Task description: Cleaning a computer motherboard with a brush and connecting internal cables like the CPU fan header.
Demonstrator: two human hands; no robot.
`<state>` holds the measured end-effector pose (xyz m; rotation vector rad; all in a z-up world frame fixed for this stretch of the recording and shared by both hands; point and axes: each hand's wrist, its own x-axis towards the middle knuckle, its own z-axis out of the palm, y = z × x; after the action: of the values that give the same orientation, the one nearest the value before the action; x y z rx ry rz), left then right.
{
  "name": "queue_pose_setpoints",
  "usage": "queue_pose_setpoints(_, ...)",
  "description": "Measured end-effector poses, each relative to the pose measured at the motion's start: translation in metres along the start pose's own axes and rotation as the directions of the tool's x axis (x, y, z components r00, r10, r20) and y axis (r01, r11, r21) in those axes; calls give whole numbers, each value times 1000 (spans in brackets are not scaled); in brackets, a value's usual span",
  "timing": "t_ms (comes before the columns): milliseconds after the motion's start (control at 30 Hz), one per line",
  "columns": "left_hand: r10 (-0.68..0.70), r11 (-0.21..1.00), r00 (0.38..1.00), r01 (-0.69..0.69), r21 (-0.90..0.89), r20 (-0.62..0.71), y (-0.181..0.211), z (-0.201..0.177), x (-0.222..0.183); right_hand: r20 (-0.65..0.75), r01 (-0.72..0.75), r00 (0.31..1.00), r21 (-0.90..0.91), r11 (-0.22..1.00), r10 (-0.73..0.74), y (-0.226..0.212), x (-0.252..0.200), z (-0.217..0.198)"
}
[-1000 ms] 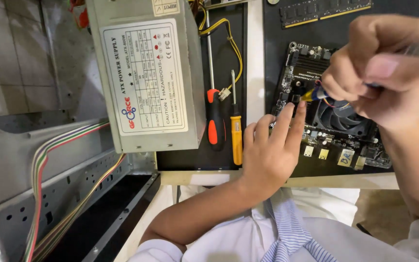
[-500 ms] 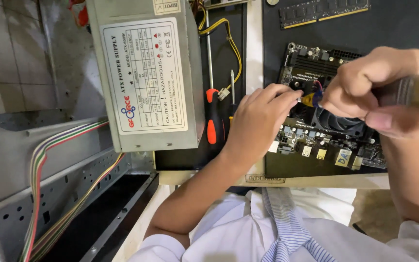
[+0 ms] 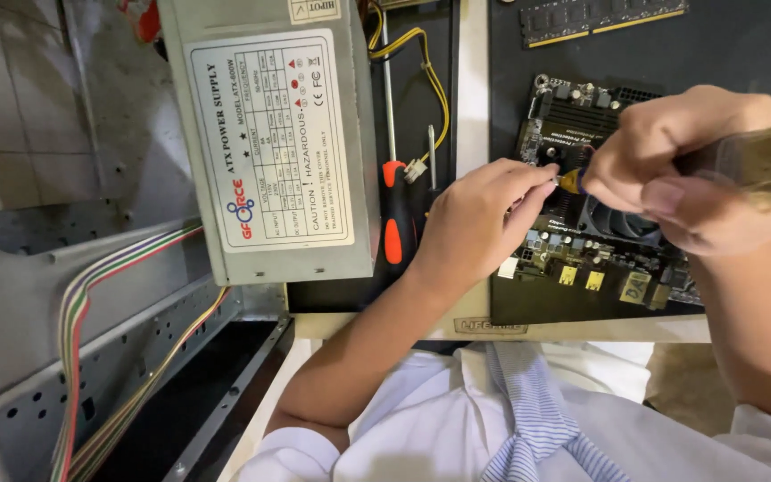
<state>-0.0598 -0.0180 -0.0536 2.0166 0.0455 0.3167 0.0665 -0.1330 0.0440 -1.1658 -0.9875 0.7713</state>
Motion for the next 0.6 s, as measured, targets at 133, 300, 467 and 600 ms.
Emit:
queue_pose_setpoints(133, 46, 993, 995, -36, 111, -91, 4, 4, 3, 54, 16, 998, -24, 1000, -15, -4, -4, -14)
queue_pose_setpoints(300, 15, 989, 993, 2, 149, -117, 0, 10, -3, 50, -11, 999, 2, 1000, 11, 5, -22, -30)
queue_pose_setpoints(467, 38, 988, 993, -21, 151, -109, -2, 12, -4, 136, 93, 986, -3, 996, -92, 15, -23, -39)
queue_pose_setpoints(600, 19, 983, 995, 0, 185, -102, -1, 12, -5, 121, 48, 991, 39, 998, -53, 13, -15, -30)
